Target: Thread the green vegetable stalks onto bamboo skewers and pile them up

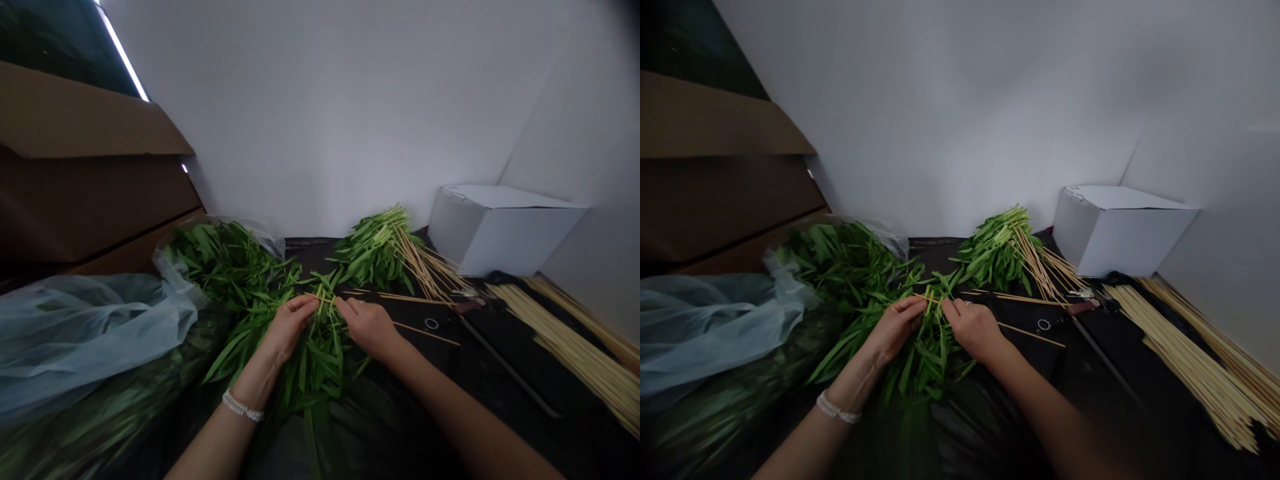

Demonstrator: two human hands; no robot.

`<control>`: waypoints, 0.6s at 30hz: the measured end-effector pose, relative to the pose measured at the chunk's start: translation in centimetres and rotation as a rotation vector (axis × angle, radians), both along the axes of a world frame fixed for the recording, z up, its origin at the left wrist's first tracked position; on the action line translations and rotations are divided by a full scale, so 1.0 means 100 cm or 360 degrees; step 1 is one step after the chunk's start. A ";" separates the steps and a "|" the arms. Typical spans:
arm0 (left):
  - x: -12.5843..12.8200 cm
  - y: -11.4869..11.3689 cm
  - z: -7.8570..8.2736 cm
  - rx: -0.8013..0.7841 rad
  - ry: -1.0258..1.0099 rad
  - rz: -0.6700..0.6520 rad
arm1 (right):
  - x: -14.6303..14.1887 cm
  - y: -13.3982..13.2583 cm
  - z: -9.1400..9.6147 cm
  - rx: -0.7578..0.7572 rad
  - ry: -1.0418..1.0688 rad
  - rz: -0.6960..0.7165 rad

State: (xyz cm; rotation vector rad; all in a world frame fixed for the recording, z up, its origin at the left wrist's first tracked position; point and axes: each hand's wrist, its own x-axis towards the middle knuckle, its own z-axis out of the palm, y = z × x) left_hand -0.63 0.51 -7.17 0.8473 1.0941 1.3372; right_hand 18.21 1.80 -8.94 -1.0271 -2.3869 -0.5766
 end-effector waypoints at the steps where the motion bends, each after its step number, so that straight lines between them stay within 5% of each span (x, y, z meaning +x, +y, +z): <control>1: 0.001 0.000 0.000 0.0010 -0.0003 -0.0009 | 0.000 0.000 0.000 0.0006 0.0000 -0.0003; 7: 0.003 -0.001 0.003 0.0116 0.0133 0.0014 | 0.006 0.003 0.004 0.0043 0.0084 -0.0096; 12: 0.013 -0.009 0.007 0.0563 0.0691 0.0208 | 0.026 0.016 0.014 0.0202 0.0464 -0.0408; 18: 0.041 -0.034 -0.003 0.0869 0.1512 -0.0611 | 0.040 0.025 0.017 0.0243 0.0638 -0.0505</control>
